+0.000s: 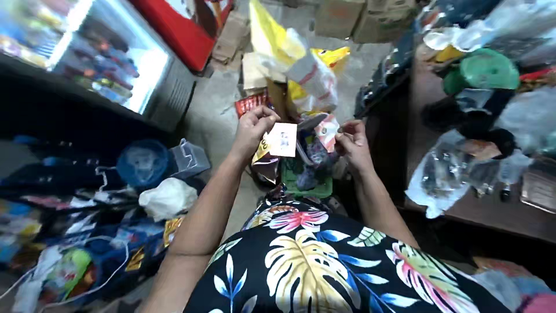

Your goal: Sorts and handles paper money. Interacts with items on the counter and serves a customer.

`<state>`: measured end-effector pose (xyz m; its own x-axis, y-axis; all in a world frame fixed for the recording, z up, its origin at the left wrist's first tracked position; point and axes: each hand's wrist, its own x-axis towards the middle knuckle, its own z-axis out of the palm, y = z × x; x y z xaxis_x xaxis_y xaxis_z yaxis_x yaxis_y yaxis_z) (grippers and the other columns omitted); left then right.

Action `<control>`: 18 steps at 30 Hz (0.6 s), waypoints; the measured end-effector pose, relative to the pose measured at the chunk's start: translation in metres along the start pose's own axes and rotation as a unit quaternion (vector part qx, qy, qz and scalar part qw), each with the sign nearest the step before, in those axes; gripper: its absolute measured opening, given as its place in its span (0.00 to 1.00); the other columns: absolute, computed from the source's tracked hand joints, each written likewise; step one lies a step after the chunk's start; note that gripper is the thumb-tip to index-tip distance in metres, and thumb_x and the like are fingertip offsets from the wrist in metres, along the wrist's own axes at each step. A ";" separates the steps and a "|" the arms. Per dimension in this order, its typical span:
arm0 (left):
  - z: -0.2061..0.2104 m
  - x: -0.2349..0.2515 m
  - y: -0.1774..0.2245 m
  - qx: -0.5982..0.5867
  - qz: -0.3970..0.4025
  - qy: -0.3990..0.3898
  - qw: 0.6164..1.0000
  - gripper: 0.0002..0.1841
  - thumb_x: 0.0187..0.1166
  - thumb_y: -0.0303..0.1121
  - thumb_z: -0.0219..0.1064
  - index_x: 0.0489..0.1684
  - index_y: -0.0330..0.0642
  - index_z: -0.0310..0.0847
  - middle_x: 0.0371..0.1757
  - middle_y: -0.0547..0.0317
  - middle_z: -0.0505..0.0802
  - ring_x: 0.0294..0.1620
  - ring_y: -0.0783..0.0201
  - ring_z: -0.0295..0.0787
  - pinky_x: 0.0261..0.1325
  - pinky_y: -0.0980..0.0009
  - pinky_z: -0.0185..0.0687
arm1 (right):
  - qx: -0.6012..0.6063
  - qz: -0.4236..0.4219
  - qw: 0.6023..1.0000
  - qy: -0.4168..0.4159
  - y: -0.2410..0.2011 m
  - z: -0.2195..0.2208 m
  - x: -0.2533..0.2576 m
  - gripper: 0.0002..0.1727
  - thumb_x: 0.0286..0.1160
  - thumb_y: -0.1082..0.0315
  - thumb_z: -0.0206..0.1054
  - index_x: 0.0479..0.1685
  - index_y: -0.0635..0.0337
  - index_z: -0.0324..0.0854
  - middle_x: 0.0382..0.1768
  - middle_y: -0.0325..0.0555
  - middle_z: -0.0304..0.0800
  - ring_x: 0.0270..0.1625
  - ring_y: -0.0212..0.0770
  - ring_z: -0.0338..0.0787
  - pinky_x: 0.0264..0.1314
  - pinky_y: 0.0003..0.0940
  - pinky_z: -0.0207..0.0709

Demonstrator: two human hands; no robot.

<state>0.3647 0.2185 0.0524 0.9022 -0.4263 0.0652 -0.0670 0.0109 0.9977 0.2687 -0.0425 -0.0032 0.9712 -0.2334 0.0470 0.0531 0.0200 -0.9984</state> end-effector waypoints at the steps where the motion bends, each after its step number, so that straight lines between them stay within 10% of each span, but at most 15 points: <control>1: -0.030 -0.023 -0.001 -0.008 -0.016 0.040 0.999 0.10 0.81 0.26 0.53 0.45 0.40 0.82 0.33 0.70 0.89 0.31 0.79 0.85 0.38 0.79 0.85 | -0.004 0.007 0.999 -0.046 0.003 0.038 0.007 0.11 0.80 0.75 0.58 0.58 0.58 0.71 0.46 0.34 0.82 0.33 0.23 0.82 0.34 0.21 0.80; 10: -0.188 -0.129 -0.033 -0.024 0.018 0.321 0.946 0.11 0.86 0.25 0.57 0.61 0.38 0.78 0.36 0.70 0.89 0.36 0.76 0.87 0.44 0.75 0.87 | -0.061 -0.017 0.944 -0.325 0.010 0.305 0.064 0.16 0.84 0.69 0.54 0.43 0.64 0.90 0.43 0.40 0.87 0.33 0.21 0.80 0.35 0.17 0.77; 18: -0.272 -0.111 -0.045 0.049 0.013 0.325 0.944 0.21 0.77 0.25 0.71 0.68 0.31 0.76 0.37 0.64 0.90 0.38 0.74 0.88 0.48 0.74 0.88 | 0.000 -0.011 0.937 -0.350 0.015 0.405 0.111 0.05 0.73 0.69 0.73 0.32 0.60 0.88 0.41 0.36 0.89 0.43 0.23 0.86 0.48 0.21 0.83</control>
<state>0.3836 0.5113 0.0058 0.9684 0.2190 0.1195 -0.1035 -0.0833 0.9911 0.4716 0.3256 -0.0003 0.8838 0.4615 0.0774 0.0754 0.0228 -0.9969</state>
